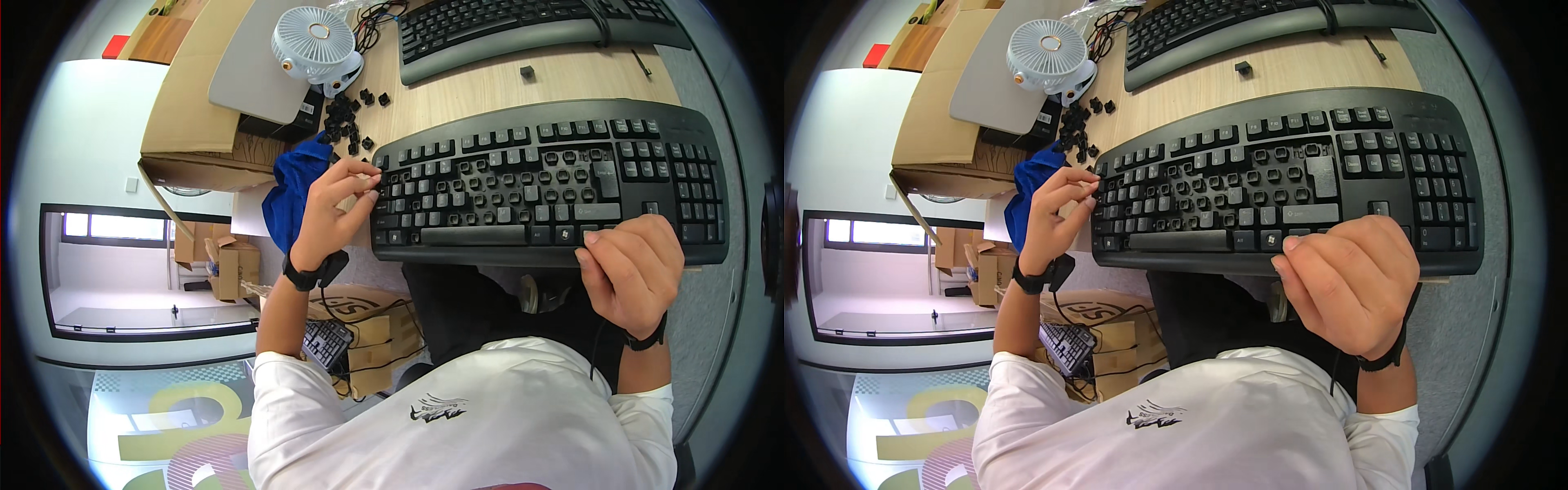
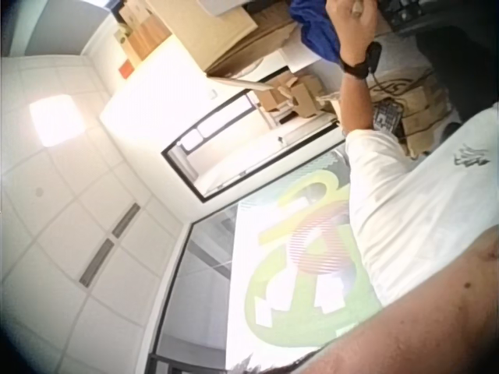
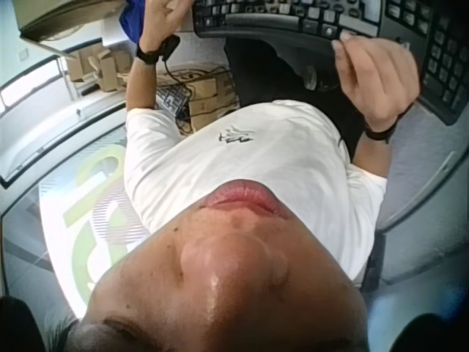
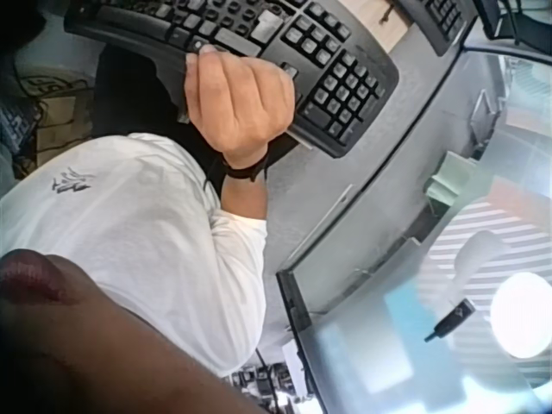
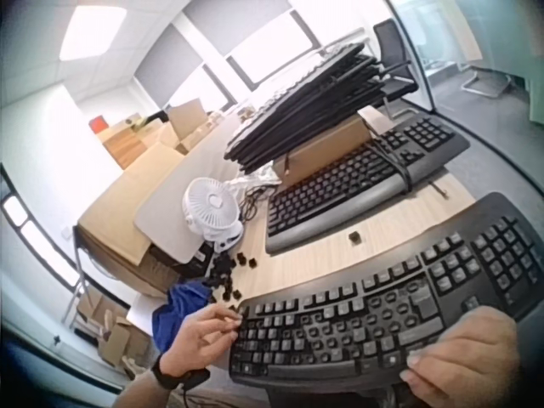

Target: Assembling keycaps onto a computer keyboard.

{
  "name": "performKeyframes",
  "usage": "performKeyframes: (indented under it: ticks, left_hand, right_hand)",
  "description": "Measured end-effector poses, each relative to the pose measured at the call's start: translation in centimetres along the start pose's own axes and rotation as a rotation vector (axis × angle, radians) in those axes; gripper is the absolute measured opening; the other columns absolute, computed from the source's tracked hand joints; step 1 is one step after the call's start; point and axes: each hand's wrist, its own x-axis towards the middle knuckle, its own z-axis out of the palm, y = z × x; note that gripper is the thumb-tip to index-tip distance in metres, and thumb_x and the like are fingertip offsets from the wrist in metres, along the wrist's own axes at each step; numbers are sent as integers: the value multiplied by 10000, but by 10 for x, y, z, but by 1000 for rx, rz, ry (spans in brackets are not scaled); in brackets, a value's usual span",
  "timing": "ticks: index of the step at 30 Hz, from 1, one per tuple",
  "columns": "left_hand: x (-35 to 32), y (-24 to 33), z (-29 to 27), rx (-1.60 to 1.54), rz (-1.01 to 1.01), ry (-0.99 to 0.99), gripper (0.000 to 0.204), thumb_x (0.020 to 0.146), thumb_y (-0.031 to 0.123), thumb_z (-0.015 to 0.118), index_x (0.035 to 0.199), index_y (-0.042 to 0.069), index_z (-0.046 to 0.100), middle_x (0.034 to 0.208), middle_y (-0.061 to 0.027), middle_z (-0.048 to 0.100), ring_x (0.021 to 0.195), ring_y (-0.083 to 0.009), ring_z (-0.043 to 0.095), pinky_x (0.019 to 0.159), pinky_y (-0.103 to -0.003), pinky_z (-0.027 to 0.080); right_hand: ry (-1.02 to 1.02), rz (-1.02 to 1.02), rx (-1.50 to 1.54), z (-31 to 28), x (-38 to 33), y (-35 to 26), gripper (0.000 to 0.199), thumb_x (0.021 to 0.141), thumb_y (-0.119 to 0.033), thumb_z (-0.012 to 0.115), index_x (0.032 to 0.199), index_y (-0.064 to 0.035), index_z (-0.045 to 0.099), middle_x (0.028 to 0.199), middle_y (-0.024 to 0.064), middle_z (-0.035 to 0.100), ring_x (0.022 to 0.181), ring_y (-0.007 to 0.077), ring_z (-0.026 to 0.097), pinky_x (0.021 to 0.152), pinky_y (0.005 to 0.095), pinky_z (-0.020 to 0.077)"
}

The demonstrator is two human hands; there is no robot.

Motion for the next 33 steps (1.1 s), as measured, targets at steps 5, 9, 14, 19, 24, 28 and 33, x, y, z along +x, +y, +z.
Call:
performKeyframes:
  ticks: [5, 9, 14, 19, 24, 28, 33]
  left_hand:
    - [-9, 1, 3, 88, 51, 15, 293, 826, 71, 816, 1065, -74, 730, 1187, -139, 680, 912, -240, 658, 813, -331, 525]
    - [-13, 7, 4, 124, 16, -15, 356, 814, 100, 838, 1112, -65, 735, 1216, -138, 654, 905, -249, 648, 812, -331, 525]
    - [-24, 8, 7, 101, 14, 103, 459, 835, 136, 817, 1242, -55, 724, 1246, -165, 665, 966, -234, 655, 847, -329, 524]
    - [-31, 14, 18, 121, 74, 117, 810, 833, 226, 822, 1528, -41, 502, 1350, -198, 680, 1147, -338, 621, 1044, -420, 470]
    - [-38, -1, 27, 99, 161, 249, 867, 833, 378, 829, 1497, -81, 514, 1343, -208, 677, 1184, -389, 588, 1061, -456, 446]
    - [-45, -3, 34, 58, 141, 236, 834, 863, 522, 753, 1452, -41, 577, 1393, -186, 649, 1229, -394, 561, 1097, -487, 406]
    - [-51, -5, 30, 188, 203, 199, 786, 896, 565, 697, 1425, -11, 619, 1445, -177, 626, 1260, -400, 538, 1113, -511, 378]
  right_hand:
    - [-3, -1, -3, 0, 1, -1, 257, 746, -17, 860, 962, -26, 719, 840, 60, 710, 678, 237, 649, 578, 358, 472]
    - [11, 0, -15, 2, 1, -2, 244, 745, -13, 857, 948, -21, 721, 827, 64, 707, 676, 239, 648, 578, 355, 467]
    - [5, -10, -19, 1, 3, -2, 198, 761, -11, 849, 914, -10, 723, 803, 68, 703, 674, 240, 645, 574, 353, 459]
    - [-15, 7, -43, 1, 5, -3, 152, 785, -15, 837, 887, 2, 727, 780, 70, 694, 669, 247, 636, 580, 367, 455]
    - [-33, -18, -35, 3, 7, -4, 140, 852, -29, 811, 941, 13, 712, 802, 91, 698, 668, 262, 629, 602, 379, 450]
    - [-33, -10, -68, 1, 3, -5, 108, 887, -35, 786, 948, 12, 710, 819, 97, 703, 682, 273, 637, 652, 406, 467]
    - [-78, -15, -124, 3, 3, -10, 99, 887, -22, 780, 956, 7, 716, 840, 97, 706, 706, 276, 649, 703, 419, 481]
